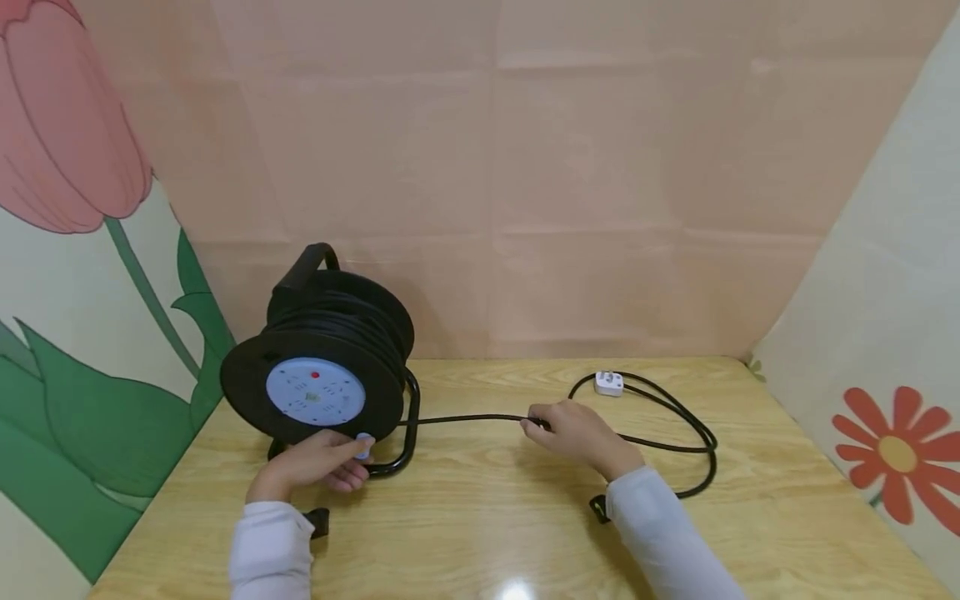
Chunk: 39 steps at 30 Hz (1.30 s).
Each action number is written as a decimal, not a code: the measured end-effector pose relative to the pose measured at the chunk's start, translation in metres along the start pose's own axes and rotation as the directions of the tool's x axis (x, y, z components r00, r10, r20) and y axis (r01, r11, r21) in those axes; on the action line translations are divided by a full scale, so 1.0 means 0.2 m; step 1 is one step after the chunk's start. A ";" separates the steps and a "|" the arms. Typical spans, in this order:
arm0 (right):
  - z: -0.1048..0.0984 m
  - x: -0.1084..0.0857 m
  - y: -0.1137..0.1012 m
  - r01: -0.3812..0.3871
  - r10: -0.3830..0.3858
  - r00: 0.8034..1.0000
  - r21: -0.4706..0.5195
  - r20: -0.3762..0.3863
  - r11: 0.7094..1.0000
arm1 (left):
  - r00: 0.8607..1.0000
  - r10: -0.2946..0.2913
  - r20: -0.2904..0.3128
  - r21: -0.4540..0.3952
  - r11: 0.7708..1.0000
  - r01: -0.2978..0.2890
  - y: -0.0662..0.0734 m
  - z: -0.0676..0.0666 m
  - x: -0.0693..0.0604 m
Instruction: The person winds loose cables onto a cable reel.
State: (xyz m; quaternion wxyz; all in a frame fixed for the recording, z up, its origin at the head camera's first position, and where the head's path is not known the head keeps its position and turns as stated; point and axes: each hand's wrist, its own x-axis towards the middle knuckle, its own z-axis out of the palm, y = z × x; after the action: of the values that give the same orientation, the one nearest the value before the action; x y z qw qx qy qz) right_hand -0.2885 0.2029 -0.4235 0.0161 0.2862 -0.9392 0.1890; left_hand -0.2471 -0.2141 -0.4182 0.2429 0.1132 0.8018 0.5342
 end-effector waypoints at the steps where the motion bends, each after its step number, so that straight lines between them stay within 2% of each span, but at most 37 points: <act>1: -0.01 0.01 -0.01 0.009 -0.009 1.000 -0.008 0.005 1.000 | 1.000 -0.002 0.002 -0.007 1.000 0.002 -0.01 -0.01 0.00; 5: -0.04 0.05 -0.04 0.065 -0.064 0.998 -0.072 0.005 0.995 | 1.000 -0.009 0.002 -0.017 1.000 0.009 -0.04 -0.03 -0.01; 9: -0.08 0.10 -0.06 0.109 -0.115 0.993 -0.191 -0.017 0.976 | 1.000 -0.023 -0.012 -0.040 0.999 0.022 -0.08 -0.04 -0.03; 12: -0.13 0.13 -0.05 0.120 -0.156 0.984 -0.322 -0.090 0.939 | 0.999 -0.031 -0.023 -0.073 0.997 0.030 -0.11 -0.05 -0.04; 14: -0.15 0.14 -0.04 0.110 -0.189 0.969 -0.409 -0.157 0.906 | 0.999 -0.033 -0.030 -0.091 0.995 0.030 -0.13 -0.06 -0.04; 17: -0.18 0.15 -0.02 0.101 -0.228 0.949 -0.474 -0.217 0.874 | 0.999 -0.027 -0.037 -0.109 0.994 0.023 -0.15 -0.07 -0.05; 20: -0.19 0.16 0.00 0.121 -0.257 0.941 -0.488 -0.222 0.864 | 0.999 -0.024 -0.042 -0.118 0.993 0.019 -0.16 -0.08 -0.05; 25: -0.18 0.15 0.00 0.135 -0.261 0.939 -0.458 -0.224 0.879 | 0.998 -0.027 -0.049 -0.123 0.992 0.021 -0.18 -0.08 -0.05; 30: -0.18 0.16 -0.03 0.155 -0.277 0.931 -0.432 -0.237 0.889 | 0.995 -0.027 -0.094 -0.103 0.994 0.017 -0.18 -0.10 -0.07; 33: -0.18 0.18 -0.06 0.168 -0.306 0.918 -0.450 -0.254 0.877 | 0.991 -0.030 -0.128 -0.088 0.996 0.019 -0.19 -0.11 -0.08; 39: -0.17 0.19 -0.11 0.181 -0.360 0.893 -0.516 -0.271 0.837 | 0.982 -0.038 -0.184 -0.059 0.998 0.028 -0.20 -0.14 -0.11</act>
State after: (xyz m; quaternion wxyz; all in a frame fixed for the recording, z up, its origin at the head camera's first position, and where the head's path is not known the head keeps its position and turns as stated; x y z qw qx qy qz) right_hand -0.3114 0.1788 -0.3790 0.2834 0.3662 -0.8863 -0.0041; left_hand -0.2380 -0.2623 -0.4407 0.1794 0.0431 0.8071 0.5608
